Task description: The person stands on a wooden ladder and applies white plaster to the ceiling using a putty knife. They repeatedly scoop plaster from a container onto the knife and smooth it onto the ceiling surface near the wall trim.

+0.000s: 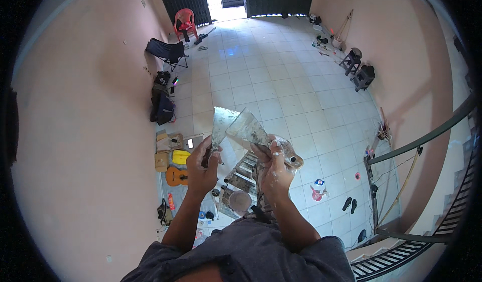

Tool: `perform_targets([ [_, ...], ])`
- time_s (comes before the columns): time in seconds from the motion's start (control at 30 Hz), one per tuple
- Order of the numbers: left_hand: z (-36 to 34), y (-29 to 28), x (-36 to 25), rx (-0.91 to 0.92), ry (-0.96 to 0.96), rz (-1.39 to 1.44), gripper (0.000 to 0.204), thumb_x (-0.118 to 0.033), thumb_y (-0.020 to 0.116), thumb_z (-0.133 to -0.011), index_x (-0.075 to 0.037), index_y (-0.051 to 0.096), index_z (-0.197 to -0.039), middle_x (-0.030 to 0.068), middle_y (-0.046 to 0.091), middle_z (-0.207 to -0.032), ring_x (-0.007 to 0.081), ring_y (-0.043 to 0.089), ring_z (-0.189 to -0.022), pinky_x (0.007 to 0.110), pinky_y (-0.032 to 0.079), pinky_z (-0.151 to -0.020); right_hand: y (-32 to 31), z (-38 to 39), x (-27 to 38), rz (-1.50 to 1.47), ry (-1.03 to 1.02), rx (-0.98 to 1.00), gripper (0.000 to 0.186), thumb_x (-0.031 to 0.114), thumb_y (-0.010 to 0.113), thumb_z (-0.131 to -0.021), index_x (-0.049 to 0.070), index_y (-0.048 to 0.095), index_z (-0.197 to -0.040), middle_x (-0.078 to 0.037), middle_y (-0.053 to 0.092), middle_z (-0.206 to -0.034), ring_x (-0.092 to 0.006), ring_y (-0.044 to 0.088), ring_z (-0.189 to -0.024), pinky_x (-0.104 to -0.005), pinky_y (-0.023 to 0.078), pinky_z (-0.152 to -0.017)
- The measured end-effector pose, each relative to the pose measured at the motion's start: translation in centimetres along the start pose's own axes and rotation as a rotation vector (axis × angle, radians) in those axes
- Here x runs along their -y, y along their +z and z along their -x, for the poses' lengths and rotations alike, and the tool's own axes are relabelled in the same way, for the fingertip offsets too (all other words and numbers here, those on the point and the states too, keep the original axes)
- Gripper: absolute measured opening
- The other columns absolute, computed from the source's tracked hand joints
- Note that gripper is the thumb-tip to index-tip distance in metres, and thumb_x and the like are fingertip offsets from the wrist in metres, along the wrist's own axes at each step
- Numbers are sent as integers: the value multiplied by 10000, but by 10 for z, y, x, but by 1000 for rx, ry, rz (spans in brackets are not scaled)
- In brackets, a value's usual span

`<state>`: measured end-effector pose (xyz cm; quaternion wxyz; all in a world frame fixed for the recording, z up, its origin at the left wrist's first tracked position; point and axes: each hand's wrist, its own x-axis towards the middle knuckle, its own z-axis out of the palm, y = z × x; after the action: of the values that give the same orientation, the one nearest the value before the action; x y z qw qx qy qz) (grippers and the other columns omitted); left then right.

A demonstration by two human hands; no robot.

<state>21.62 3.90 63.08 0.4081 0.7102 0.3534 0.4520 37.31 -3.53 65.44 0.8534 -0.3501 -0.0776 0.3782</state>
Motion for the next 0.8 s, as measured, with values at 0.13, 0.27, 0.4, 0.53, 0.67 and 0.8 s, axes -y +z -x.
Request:
perform_targets([
  [0.13,-1,-7,-2,76,139,-232,411,13,547,-810,65,565,-1218,167,634,-978,265,645,-757,336,504,-662,0,-5,6,146,36,26,236,117,604,-920,-67,538,-1052,-173,608,-1036,-303,657,-952,-442,578,-876],
  [0.27,-3,-14,1,130,215,-342,481,38,560,-755,21,578,-1236,162,619,-962,331,627,-757,360,517,-663,-7,-11,3,149,24,82,185,114,603,-918,-39,570,-1016,-153,624,-1015,-308,686,-882,-449,604,-828],
  [0.4,-3,-22,7,122,234,-531,505,23,581,-726,-21,599,-1229,137,601,-937,308,636,-780,372,532,-669,2,-6,4,66,16,141,169,111,601,-920,-30,583,-1010,-141,628,-1008,-303,686,-880,-455,604,-821],
  [0.53,-4,-42,5,91,351,-823,512,-22,601,-715,-63,610,-1226,116,594,-972,298,641,-801,371,544,-664,0,-9,0,67,80,230,159,125,598,-921,-9,586,-1006,-133,625,-1023,-302,682,-893,-460,599,-818],
  [0.67,16,-70,22,114,189,-996,539,-62,585,-736,-103,583,-1274,107,599,-1026,306,638,-818,378,540,-654,8,1,-18,27,212,224,166,154,611,-897,39,595,-1015,-104,622,-1015,-277,655,-926,-437,588,-801],
  [0.8,59,-107,78,-51,-21,-1048,193,-64,522,-765,-6,599,-933,161,610,-926,332,618,-839,442,521,-691,40,0,-42,-90,482,371,187,185,610,-876,103,580,-1041,-48,599,-985,-236,613,-971,-381,554,-824],
])
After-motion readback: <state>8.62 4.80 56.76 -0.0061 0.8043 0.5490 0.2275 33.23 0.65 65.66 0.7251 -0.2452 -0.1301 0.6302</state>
